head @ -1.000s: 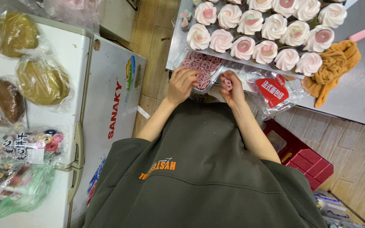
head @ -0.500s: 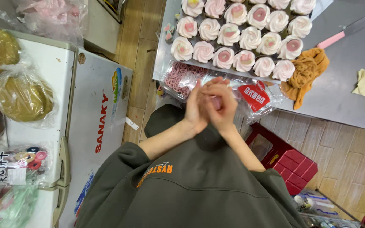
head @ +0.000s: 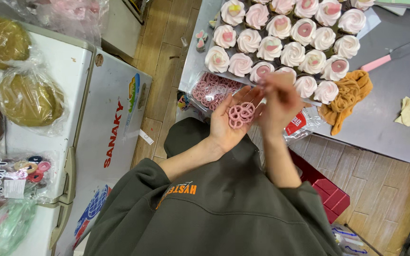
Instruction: The person places small pink pretzel-shaped decorations onto a tray of rose-shaped cupcakes. They then fold and place orange napkins under the tray.
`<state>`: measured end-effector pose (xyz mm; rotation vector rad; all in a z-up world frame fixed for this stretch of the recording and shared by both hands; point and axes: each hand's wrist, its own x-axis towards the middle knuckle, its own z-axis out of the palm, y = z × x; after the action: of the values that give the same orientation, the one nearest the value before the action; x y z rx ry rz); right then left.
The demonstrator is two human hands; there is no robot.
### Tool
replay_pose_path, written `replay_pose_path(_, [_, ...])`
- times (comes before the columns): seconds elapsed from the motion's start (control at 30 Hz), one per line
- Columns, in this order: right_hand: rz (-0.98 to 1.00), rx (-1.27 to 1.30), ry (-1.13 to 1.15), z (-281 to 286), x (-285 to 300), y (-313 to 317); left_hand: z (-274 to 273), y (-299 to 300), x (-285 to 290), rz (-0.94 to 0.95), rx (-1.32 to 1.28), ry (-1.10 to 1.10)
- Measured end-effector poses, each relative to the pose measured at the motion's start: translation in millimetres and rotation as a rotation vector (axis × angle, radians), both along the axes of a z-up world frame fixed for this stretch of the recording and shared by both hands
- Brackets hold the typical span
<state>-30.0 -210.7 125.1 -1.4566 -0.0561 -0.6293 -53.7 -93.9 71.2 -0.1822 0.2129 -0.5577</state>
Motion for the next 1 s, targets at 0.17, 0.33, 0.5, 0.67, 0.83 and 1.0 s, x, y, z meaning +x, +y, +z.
replay_pose_path(0.17, [0.109, -0.143, 0.206, 1.5, 71.2, -56.5, 5.0, 19.5, 7.3, 0.013, 0.085, -0.026])
replay_pose_path(0.33, [0.296, -0.491, 0.292, -9.6, 122.9, -75.9, 5.8, 39.4, 9.3, 0.039, 0.096, 0.0])
replay_pose_path(0.5, [0.326, -0.955, 0.229, -25.4, 157.4, -83.6, 2.1, 49.4, 8.2, 0.035, 0.153, 0.017])
replay_pose_path(0.67, [0.368, -1.187, 0.113, -41.6, 176.6, -81.1, 1.9, 55.9, 9.3, 0.04, 0.182, 0.014])
replay_pose_path(0.83, [0.286, -1.414, -0.038, -49.8, 182.4, -81.0, 1.6, 58.5, 8.8, 0.035, 0.208, 0.033])
replay_pose_path(1.0, [0.266, -1.385, -0.029, -50.6, 178.5, -81.0, 1.9, 58.4, 10.2, 0.041, 0.195, 0.018])
